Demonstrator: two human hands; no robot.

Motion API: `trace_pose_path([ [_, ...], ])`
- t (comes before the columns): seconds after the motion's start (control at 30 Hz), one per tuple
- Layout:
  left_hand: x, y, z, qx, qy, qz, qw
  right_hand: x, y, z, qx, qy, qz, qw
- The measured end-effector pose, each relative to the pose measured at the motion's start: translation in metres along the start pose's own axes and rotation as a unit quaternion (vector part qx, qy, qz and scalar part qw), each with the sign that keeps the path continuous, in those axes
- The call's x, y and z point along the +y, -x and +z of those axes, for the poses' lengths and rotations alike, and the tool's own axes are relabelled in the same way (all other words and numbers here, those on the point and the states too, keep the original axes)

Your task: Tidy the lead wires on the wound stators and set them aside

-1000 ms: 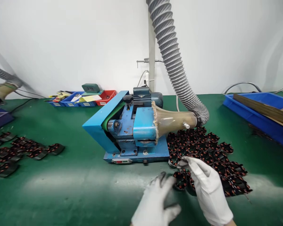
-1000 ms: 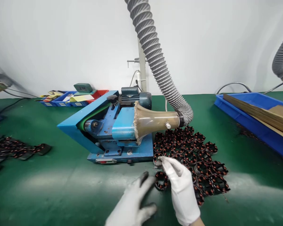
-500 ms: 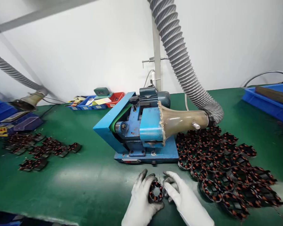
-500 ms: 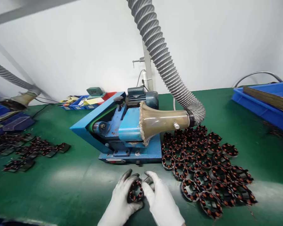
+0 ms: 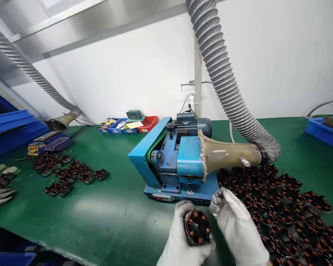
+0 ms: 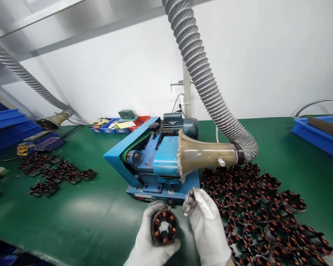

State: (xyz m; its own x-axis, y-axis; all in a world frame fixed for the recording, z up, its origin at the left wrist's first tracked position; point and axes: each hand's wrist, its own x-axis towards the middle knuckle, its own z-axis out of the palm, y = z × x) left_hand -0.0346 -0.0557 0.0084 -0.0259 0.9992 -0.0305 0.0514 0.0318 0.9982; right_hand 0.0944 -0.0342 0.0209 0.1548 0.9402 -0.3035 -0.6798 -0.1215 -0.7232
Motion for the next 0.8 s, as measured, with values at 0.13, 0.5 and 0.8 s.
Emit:
trace_pose_path([
  [0.13, -0.003, -0.023, 0.01, 0.019, 0.06, -0.011, 0.998, 0.012, -0.005, 0.01, -0.04, 0.255, -0.079, 0.963],
  [0.5, -0.005, -0.051, 0.026, 0.083, 0.107, -0.035, 0.99, 0.01, -0.02, 0.042, 0.028, 0.511, -0.164, 0.843],
  [0.8, 0.007, -0.037, 0.019, 0.06, 0.063, -0.041, 0.995, 0.019, -0.01, 0.03, 0.041, 0.494, -0.179, 0.85],
])
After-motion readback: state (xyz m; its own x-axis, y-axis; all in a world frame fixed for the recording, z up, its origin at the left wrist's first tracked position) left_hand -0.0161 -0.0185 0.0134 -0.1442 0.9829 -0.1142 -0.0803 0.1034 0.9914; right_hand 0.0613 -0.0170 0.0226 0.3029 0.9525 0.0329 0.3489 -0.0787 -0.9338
